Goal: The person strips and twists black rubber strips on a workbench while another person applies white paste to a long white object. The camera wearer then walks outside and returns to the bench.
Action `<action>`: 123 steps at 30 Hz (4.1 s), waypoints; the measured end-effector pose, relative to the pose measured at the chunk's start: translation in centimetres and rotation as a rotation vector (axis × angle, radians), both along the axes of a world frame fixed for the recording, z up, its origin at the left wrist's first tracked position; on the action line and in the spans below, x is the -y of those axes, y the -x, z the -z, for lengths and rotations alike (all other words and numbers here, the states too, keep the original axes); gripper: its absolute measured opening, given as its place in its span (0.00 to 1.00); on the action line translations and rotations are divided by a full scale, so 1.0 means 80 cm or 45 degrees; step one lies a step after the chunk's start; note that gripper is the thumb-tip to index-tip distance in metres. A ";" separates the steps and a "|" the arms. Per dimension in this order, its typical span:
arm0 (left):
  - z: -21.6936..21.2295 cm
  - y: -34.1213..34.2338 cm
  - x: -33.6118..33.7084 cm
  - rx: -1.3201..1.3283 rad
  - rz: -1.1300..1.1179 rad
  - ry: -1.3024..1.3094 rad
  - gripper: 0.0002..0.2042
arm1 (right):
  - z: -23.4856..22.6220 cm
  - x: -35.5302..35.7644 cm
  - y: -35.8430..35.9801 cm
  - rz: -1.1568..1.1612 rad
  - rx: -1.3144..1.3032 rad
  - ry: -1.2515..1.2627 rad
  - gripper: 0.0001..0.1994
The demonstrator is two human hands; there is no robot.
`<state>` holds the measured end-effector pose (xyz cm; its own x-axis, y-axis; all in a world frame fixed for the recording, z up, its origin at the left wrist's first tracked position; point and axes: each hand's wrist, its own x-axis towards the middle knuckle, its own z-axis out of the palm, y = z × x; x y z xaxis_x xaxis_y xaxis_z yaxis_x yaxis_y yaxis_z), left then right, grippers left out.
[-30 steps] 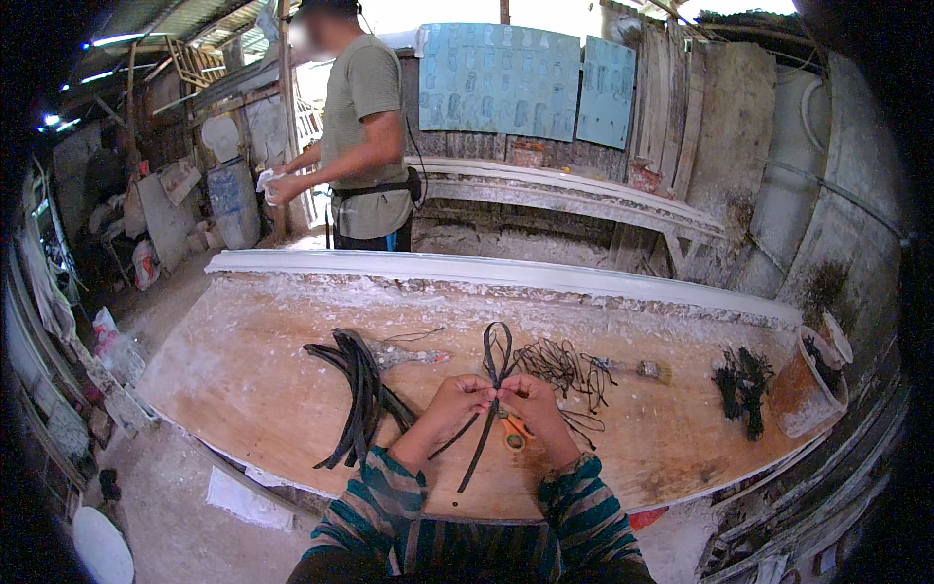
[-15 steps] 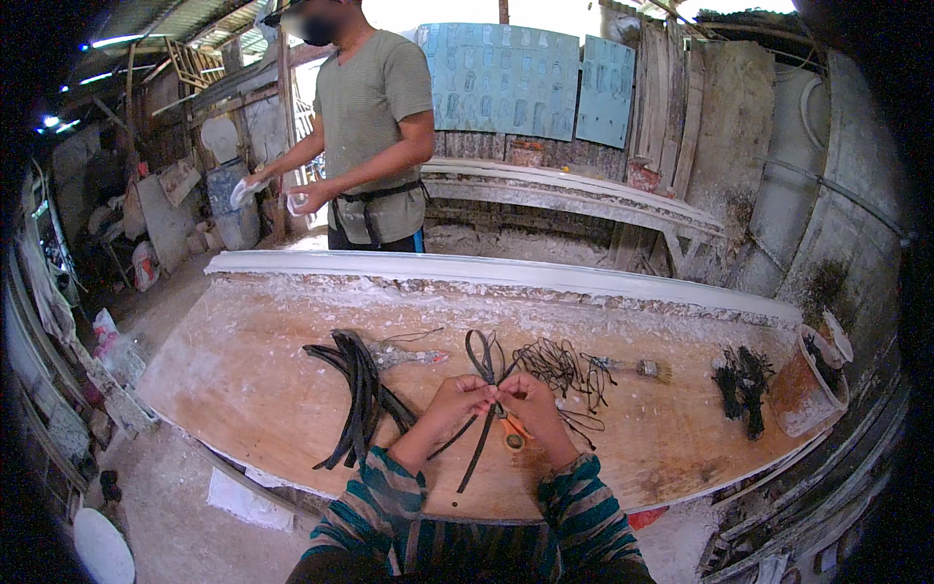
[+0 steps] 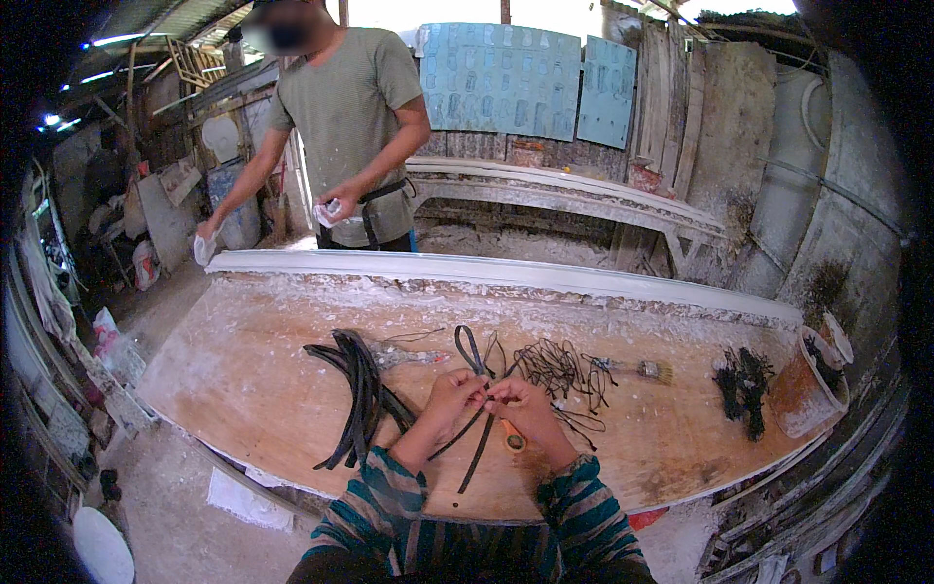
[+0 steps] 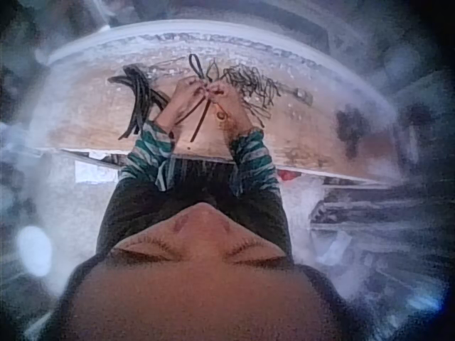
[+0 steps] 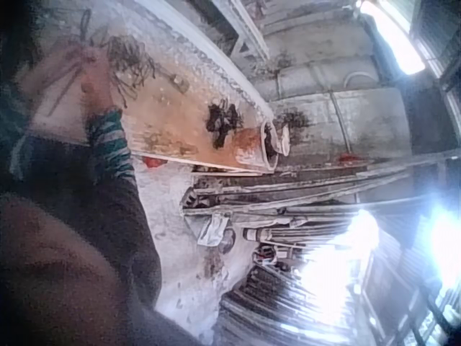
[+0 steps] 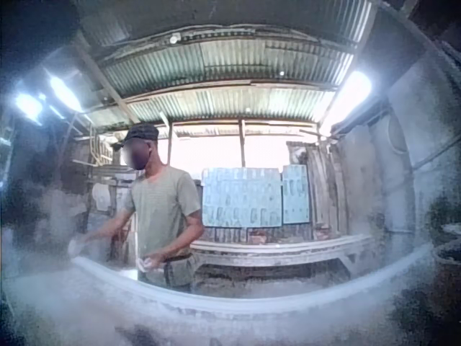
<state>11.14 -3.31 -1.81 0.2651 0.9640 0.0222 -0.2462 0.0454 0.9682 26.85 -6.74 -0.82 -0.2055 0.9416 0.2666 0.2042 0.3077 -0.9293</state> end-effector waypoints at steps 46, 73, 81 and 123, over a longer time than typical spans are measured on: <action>0.009 0.000 -0.004 0.019 0.132 -0.031 0.06 | 0.016 -0.012 -0.001 0.165 -0.078 -0.132 0.05; 0.006 -0.002 -0.002 0.115 0.130 0.054 0.04 | -0.002 -0.003 -0.004 0.098 -0.073 -0.069 0.07; 0.011 -0.002 -0.005 0.110 0.160 -0.032 0.03 | 0.010 -0.009 -0.004 0.177 0.039 -0.153 0.03; -0.001 -0.001 -0.001 0.347 0.188 -0.140 0.06 | 0.003 -0.007 -0.009 -0.238 -0.988 0.430 0.09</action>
<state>11.20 -3.26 -1.70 0.3716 0.9035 0.2133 -0.4955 -0.0012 0.8686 27.61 -6.20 -1.09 -0.2405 0.9646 0.1080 -0.5520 -0.0444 -0.8327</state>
